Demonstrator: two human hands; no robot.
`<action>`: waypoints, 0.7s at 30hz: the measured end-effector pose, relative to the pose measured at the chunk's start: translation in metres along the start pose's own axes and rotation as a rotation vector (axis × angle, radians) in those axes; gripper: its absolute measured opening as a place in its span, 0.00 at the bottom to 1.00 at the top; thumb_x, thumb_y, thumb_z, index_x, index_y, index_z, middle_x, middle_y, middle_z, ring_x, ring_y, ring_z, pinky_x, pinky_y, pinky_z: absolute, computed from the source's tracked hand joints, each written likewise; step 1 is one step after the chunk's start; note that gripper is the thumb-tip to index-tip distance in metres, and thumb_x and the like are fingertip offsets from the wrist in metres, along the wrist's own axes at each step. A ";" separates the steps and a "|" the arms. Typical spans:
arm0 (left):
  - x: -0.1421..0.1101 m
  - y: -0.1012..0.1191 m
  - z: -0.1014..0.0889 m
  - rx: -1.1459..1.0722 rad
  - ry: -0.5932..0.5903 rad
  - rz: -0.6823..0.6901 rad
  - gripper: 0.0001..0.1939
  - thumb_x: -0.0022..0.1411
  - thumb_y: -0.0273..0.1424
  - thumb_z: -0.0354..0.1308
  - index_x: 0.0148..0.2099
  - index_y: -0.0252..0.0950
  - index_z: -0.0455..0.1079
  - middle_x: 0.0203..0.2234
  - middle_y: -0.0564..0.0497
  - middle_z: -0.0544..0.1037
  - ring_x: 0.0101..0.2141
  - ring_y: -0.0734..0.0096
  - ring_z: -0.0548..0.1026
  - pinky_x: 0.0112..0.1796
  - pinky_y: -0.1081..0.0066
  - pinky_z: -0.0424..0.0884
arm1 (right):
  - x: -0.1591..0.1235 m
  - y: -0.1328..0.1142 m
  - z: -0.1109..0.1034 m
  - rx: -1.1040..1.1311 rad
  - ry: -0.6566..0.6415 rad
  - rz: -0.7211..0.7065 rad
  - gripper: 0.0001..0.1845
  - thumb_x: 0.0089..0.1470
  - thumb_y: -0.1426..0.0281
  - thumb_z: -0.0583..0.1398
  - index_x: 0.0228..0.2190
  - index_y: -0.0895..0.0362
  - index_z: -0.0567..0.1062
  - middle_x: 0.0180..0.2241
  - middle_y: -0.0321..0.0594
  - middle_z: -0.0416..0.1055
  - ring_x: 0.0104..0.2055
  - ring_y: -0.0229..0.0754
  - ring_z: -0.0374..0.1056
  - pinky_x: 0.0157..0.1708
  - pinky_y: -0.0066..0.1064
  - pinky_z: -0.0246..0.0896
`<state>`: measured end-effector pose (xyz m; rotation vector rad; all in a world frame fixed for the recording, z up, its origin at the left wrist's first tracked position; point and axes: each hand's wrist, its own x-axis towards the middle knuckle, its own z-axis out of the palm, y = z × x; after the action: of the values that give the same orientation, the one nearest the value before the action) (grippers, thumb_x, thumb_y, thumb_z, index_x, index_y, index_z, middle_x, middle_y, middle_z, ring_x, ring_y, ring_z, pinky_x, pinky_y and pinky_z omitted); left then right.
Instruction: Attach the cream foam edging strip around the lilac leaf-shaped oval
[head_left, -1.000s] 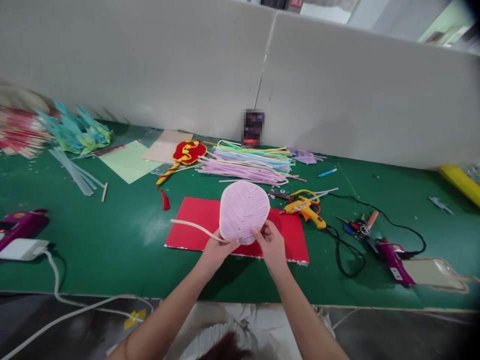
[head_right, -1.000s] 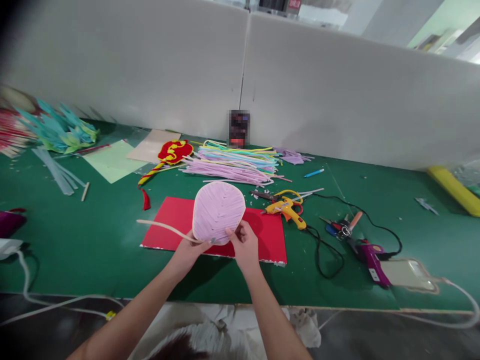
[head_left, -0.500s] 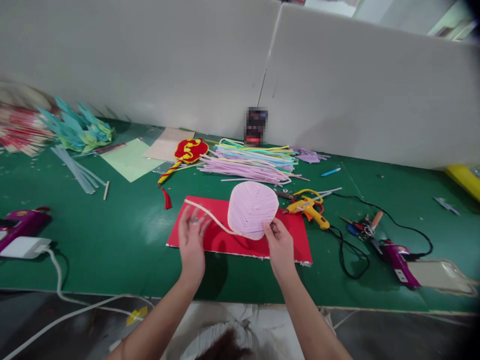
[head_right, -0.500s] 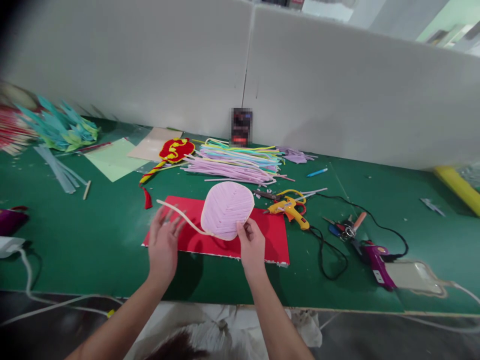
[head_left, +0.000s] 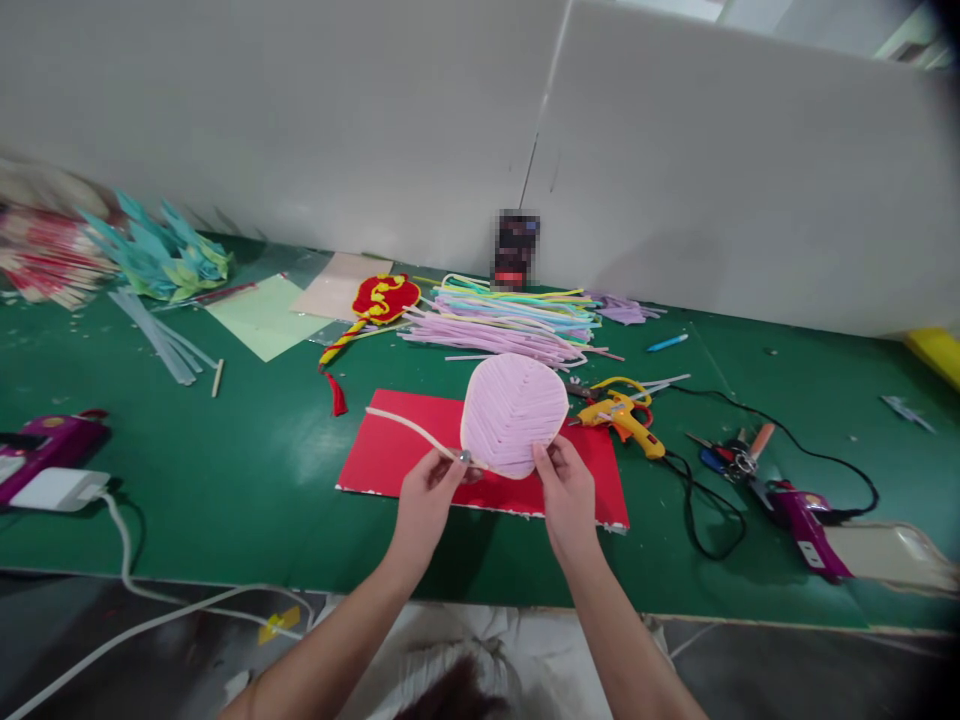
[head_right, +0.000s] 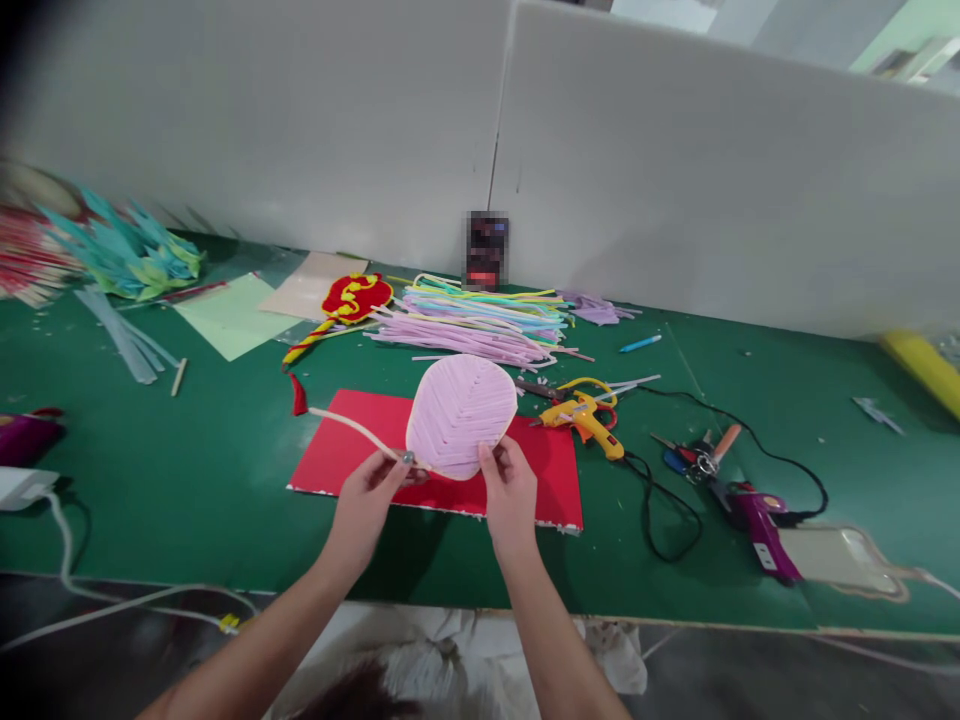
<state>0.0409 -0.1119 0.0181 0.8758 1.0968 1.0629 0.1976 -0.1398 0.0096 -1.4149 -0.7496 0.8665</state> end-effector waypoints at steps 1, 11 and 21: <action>0.002 -0.001 -0.002 -0.009 0.003 -0.011 0.15 0.51 0.43 0.65 0.30 0.35 0.73 0.26 0.49 0.79 0.31 0.64 0.78 0.39 0.65 0.73 | 0.000 -0.001 0.000 -0.002 -0.003 0.000 0.18 0.51 0.58 0.62 0.41 0.55 0.74 0.40 0.43 0.76 0.43 0.45 0.70 0.45 0.37 0.65; 0.016 -0.003 -0.018 -0.029 0.027 -0.039 0.19 0.48 0.40 0.68 0.41 0.35 0.75 0.28 0.50 0.79 0.32 0.67 0.77 0.38 0.69 0.71 | 0.003 0.001 0.002 0.051 -0.101 0.070 0.20 0.55 0.54 0.57 0.41 0.54 0.77 0.44 0.41 0.76 0.47 0.46 0.70 0.46 0.39 0.66; 0.018 -0.007 -0.017 -0.080 -0.022 -0.086 0.19 0.48 0.39 0.68 0.42 0.36 0.76 0.32 0.49 0.81 0.32 0.69 0.77 0.36 0.71 0.73 | 0.011 -0.002 -0.006 -0.019 -0.107 0.053 0.15 0.49 0.56 0.62 0.32 0.56 0.77 0.31 0.39 0.77 0.35 0.42 0.70 0.37 0.33 0.66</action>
<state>0.0279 -0.0954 0.0030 0.7684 1.0573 1.0173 0.2079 -0.1334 0.0112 -1.4187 -0.8059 0.9844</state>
